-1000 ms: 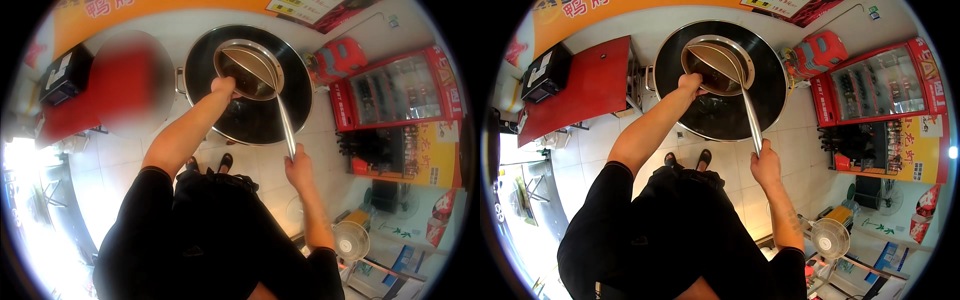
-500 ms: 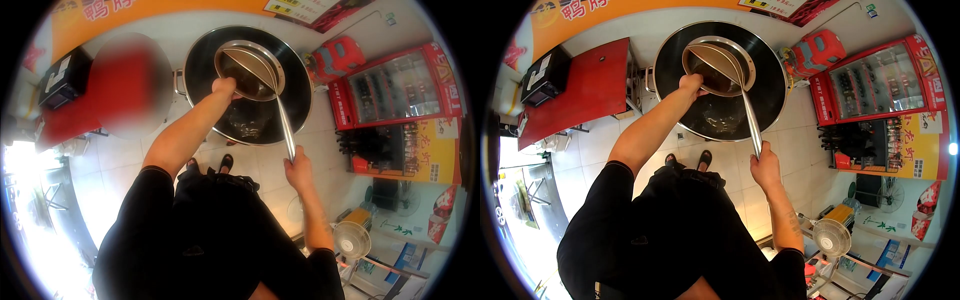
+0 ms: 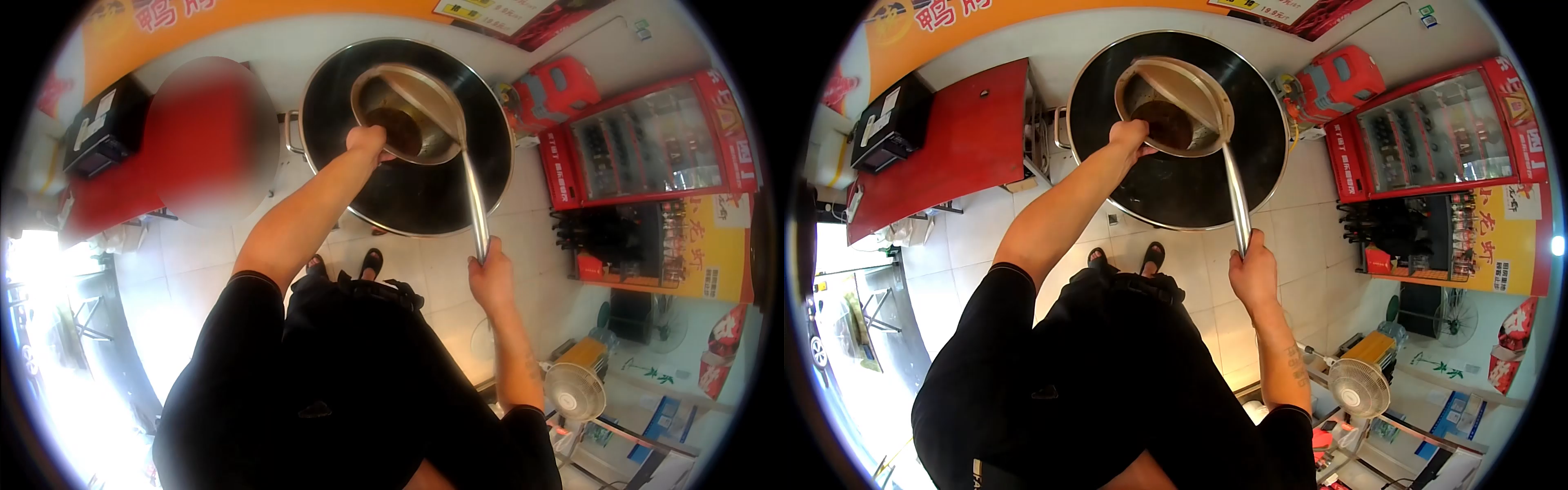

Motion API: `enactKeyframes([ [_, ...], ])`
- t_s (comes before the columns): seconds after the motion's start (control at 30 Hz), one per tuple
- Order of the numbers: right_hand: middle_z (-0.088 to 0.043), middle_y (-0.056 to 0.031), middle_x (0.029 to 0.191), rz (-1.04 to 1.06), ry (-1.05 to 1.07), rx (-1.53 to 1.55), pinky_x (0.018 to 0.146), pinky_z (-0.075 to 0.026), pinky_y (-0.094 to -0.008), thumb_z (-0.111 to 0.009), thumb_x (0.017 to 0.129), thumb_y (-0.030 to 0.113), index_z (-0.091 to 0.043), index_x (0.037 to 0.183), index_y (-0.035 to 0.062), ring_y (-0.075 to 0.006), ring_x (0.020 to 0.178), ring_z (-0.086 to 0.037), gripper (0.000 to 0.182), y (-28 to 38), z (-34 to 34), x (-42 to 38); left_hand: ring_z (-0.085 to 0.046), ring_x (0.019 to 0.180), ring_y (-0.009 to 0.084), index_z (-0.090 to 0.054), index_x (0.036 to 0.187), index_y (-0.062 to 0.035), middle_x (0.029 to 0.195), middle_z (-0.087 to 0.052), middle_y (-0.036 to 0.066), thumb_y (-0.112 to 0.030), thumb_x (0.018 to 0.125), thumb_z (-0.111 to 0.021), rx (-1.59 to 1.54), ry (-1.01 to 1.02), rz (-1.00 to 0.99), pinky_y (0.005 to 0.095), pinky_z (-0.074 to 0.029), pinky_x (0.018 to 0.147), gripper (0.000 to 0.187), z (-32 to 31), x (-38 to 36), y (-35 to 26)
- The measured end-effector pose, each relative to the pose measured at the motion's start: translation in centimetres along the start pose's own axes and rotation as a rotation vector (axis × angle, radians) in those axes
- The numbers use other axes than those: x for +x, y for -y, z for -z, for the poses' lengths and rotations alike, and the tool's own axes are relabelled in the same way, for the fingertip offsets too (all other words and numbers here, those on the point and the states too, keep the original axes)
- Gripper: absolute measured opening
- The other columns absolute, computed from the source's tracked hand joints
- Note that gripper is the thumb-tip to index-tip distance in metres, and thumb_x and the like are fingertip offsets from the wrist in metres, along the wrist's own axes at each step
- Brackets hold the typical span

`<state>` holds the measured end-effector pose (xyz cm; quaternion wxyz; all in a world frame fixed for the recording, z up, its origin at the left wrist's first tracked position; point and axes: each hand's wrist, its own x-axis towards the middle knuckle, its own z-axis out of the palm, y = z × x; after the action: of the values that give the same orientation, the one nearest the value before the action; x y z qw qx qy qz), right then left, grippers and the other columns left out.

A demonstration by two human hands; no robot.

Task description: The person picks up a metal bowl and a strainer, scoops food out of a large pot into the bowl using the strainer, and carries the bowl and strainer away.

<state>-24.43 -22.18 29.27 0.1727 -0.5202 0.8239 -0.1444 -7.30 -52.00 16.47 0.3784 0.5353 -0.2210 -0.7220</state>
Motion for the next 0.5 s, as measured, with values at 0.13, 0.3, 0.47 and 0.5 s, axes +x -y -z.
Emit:
enactKeyframes([
  [0.13, -0.066, -0.0260, 0.083, 0.073, 0.055, -0.027, 0.067, -0.053, -0.0505, -0.067, 0.089, 0.008, -0.049, 0.118, -0.0016, -0.0455, 0.073, -0.065, 0.036, -1.8, -0.4, 0.7, -0.072, 0.090, 0.0333, -0.059, 0.120, 0.0088, 0.110, -0.067, 0.019, 0.000, 0.089, -0.056, -0.009, 0.008, 0.002, 0.0421, -0.065, 0.068, 0.033, 0.1, 1.0, 0.2],
  [0.3, -0.057, -0.0080, 0.071, -0.270, 0.263, 0.609, 0.047, -0.045, -0.0360, -0.066, 0.090, 0.005, -0.051, 0.121, 0.0008, -0.0199, 0.049, -0.054, 0.035, -0.8, 0.9, 0.8, -0.072, 0.088, 0.0325, -0.061, 0.117, 0.0086, 0.107, -0.068, 0.019, -0.001, 0.089, -0.058, 0.083, 0.003, 0.001, 0.0438, -0.065, 0.068, 0.030, 0.5, 0.0, -0.9],
  [0.47, -0.047, -0.0021, 0.070, -0.404, 0.416, 1.353, 0.040, -0.033, -0.0246, -0.062, 0.093, 0.008, -0.051, 0.129, 0.0005, -0.0092, 0.044, -0.041, 0.038, -2.0, 4.1, -0.9, -0.074, 0.082, 0.0326, -0.066, 0.105, 0.0089, 0.100, -0.070, 0.019, -0.003, 0.088, -0.060, 0.082, 0.028, -0.024, 0.0413, -0.066, 0.062, 0.021, 2.0, 0.5, -2.6],
  [0.5, -0.046, -0.0024, 0.071, -0.404, 0.475, 1.510, 0.039, -0.033, -0.0239, -0.061, 0.093, 0.010, -0.051, 0.129, 0.0000, -0.0091, 0.044, -0.041, 0.038, -2.9, 4.5, -1.3, -0.073, 0.080, 0.0323, -0.067, 0.103, 0.0085, 0.099, -0.069, 0.018, -0.002, 0.088, -0.062, 0.085, 0.037, -0.025, 0.0416, -0.066, 0.062, 0.019, 2.4, 0.3, -3.3],
])
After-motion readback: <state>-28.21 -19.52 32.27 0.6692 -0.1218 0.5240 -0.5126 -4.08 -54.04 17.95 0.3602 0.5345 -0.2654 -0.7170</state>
